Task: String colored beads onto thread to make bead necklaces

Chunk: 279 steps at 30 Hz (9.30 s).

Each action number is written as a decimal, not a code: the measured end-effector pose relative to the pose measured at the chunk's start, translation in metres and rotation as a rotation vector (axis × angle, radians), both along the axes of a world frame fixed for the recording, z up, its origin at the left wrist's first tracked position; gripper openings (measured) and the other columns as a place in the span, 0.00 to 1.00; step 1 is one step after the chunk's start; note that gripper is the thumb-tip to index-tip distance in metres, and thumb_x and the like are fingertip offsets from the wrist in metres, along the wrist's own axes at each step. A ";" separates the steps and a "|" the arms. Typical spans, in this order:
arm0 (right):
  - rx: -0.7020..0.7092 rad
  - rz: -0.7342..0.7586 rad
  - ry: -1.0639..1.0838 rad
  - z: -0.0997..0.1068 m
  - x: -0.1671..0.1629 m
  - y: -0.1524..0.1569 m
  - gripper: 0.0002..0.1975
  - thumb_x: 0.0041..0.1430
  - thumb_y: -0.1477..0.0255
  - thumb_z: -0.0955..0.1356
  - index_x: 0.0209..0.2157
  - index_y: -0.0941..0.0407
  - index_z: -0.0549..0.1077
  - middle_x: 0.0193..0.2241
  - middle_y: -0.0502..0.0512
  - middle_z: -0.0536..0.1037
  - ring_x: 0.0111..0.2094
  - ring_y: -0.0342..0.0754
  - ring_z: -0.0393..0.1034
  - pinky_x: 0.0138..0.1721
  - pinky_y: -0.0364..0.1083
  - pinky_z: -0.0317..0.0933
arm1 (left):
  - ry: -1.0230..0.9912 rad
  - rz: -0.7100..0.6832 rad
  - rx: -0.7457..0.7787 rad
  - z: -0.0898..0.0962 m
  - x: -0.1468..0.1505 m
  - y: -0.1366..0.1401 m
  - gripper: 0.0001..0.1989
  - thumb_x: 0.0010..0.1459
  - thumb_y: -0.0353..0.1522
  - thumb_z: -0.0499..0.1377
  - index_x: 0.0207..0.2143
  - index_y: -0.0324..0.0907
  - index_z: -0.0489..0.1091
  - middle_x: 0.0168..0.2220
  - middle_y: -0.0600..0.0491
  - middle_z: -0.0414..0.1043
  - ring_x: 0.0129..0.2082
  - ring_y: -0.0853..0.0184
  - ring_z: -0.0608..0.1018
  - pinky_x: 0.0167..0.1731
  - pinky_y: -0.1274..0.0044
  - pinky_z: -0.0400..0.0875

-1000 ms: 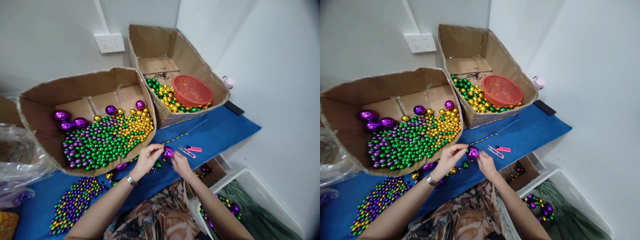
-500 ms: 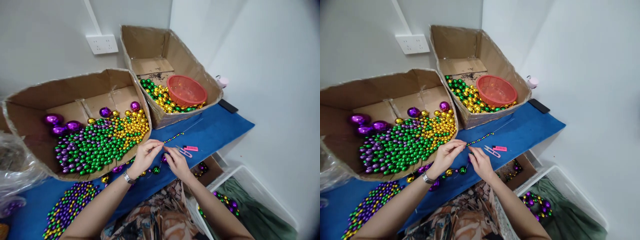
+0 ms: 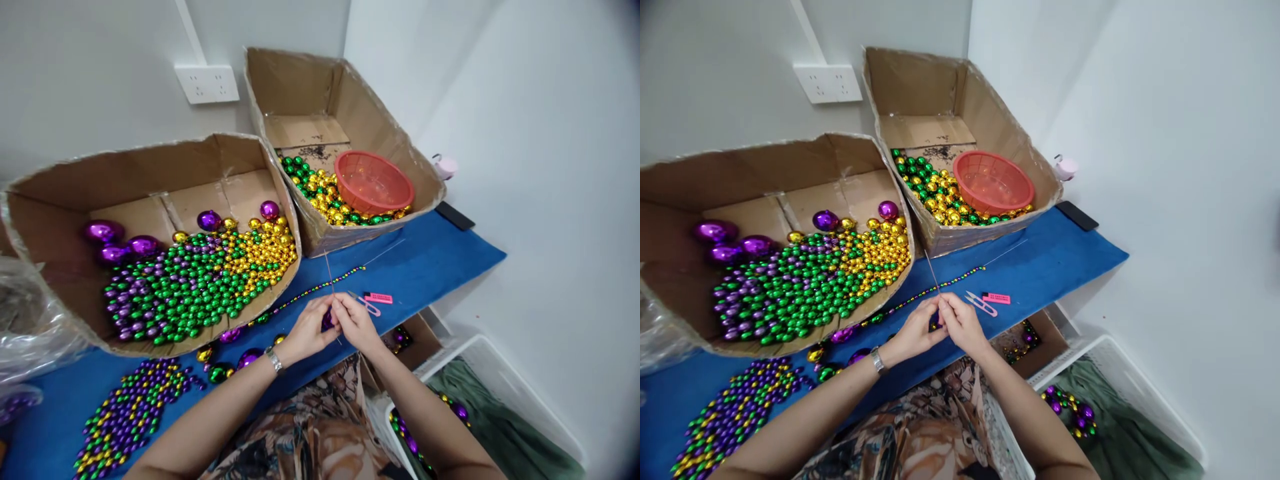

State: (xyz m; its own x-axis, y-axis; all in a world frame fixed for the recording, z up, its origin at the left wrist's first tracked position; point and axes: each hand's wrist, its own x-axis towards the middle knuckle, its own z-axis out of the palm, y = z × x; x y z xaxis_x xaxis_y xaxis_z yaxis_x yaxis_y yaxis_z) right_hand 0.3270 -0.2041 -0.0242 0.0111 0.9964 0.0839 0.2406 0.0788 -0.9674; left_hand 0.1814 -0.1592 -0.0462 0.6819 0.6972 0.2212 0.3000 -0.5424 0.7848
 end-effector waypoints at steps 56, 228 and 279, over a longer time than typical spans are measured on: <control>0.022 -0.126 -0.018 0.020 0.008 -0.009 0.16 0.66 0.61 0.61 0.45 0.55 0.73 0.20 0.46 0.67 0.19 0.41 0.63 0.22 0.41 0.58 | 0.083 0.388 0.096 0.053 -0.082 0.084 0.11 0.61 0.38 0.55 0.38 0.43 0.74 0.36 0.51 0.78 0.34 0.64 0.78 0.35 0.73 0.72; 0.375 -0.105 -0.254 -0.001 0.010 -0.004 0.09 0.66 0.76 0.60 0.36 0.56 0.70 0.26 0.51 0.74 0.26 0.43 0.69 0.29 0.41 0.61 | -0.744 0.307 -0.909 0.119 -0.031 0.076 0.17 0.56 0.33 0.63 0.49 0.43 0.70 0.48 0.47 0.73 0.41 0.63 0.79 0.43 0.74 0.75; 0.397 -0.048 -0.641 -0.011 -0.033 -0.021 0.13 0.67 0.74 0.60 0.42 0.57 0.75 0.27 0.52 0.67 0.26 0.41 0.66 0.29 0.40 0.63 | -0.756 0.530 -0.838 0.059 -0.086 0.002 0.18 0.50 0.34 0.68 0.44 0.42 0.73 0.35 0.53 0.72 0.35 0.68 0.76 0.40 0.74 0.75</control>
State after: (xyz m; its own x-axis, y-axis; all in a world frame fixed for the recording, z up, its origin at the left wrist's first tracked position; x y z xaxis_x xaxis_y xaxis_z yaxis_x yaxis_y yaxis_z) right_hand 0.2937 -0.2248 -0.0353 -0.1180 0.8897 0.4410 0.7586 0.3674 -0.5382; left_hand 0.0958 -0.1574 0.0125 0.1693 0.9630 -0.2098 -0.3485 0.2576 0.9012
